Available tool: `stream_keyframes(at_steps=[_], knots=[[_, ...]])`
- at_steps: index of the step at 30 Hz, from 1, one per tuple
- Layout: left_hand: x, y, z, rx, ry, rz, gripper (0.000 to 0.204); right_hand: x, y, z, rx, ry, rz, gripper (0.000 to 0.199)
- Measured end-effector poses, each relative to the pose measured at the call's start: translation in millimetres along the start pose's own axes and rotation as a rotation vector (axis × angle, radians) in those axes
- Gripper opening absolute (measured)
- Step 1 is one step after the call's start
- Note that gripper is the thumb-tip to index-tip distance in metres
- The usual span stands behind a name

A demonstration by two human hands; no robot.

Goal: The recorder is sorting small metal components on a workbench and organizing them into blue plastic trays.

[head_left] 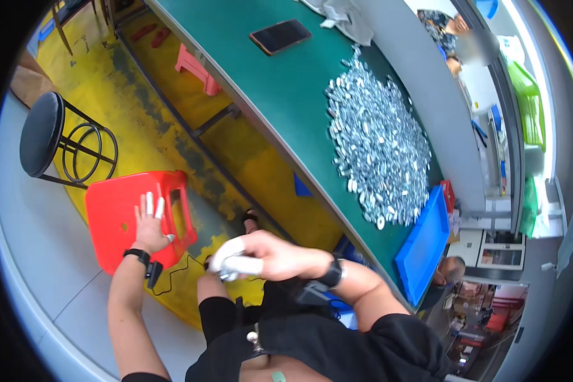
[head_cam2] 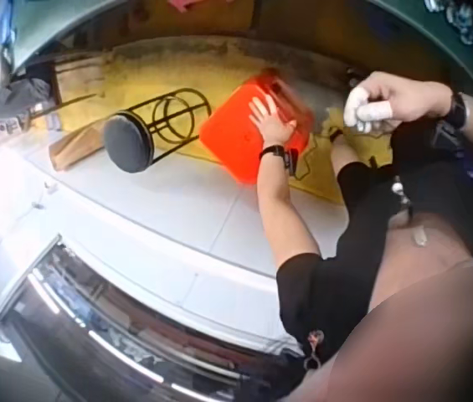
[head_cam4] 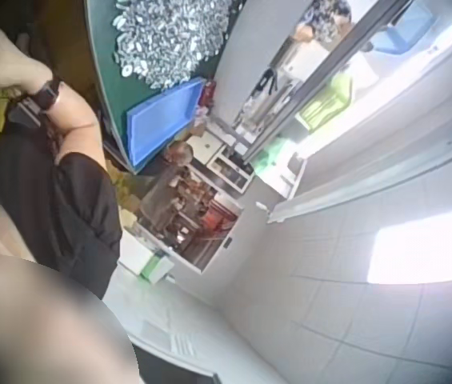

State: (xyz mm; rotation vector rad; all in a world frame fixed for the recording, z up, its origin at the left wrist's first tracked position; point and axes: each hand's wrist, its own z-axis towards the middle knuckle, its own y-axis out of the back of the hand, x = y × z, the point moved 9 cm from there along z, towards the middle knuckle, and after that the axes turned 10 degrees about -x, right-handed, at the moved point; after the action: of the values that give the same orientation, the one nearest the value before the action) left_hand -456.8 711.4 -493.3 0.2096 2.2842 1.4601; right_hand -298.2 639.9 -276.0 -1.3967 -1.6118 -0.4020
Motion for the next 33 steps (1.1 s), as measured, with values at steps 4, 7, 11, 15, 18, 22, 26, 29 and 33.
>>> stream_keyframes(at_steps=[4, 7, 11, 15, 18, 22, 26, 29, 33], knots=[[-26.6, -31.3, -31.6, 0.064, -0.159, -0.113, 0.1, 37.1, 53.8, -92.9, -0.415, 0.026, -0.057, 0.021], [-23.7, -30.2, -45.7, 0.008, -0.207, -0.068, 0.098, 54.1, 90.1, -176.2, -0.761, 0.217, 0.053, 0.02], [-64.1, -50.7, -37.8, 0.228, -0.505, 0.451, 0.078, 45.6, 116.8, -256.6, -0.962, 0.359, 0.121, 0.017], [-96.9, -92.5, -42.2, 0.526, -0.775, 0.651, 0.061, -3.7, 129.6, -265.0, -1.044, 0.247, 0.053, 0.015], [-72.1, -146.3, -40.8, 0.819, -0.681, 0.815, 0.057, -40.3, 144.3, -263.7, -0.943, 0.185, 0.063, 0.017], [-45.7, -250.7, -22.2, 0.842, -0.614, 0.864, 0.053, -75.9, 173.6, -320.7, -1.001, 0.115, 0.093, 0.015], [-25.0, -290.9, -18.3, 0.751, -0.486, 1.1, 0.053, -107.8, 203.6, -378.9, -1.026, 0.09, 0.136, 0.023], [-59.2, -311.1, -5.5, 0.556, -0.411, 0.862, 0.046, -129.9, 224.8, -414.0, -1.078, 0.076, 0.171, 0.023], [-242.2, -259.3, -5.1, 0.397, -0.787, 0.789, 0.037, -131.1, 232.9, -431.1, -1.048, 0.115, 0.181, 0.024]])
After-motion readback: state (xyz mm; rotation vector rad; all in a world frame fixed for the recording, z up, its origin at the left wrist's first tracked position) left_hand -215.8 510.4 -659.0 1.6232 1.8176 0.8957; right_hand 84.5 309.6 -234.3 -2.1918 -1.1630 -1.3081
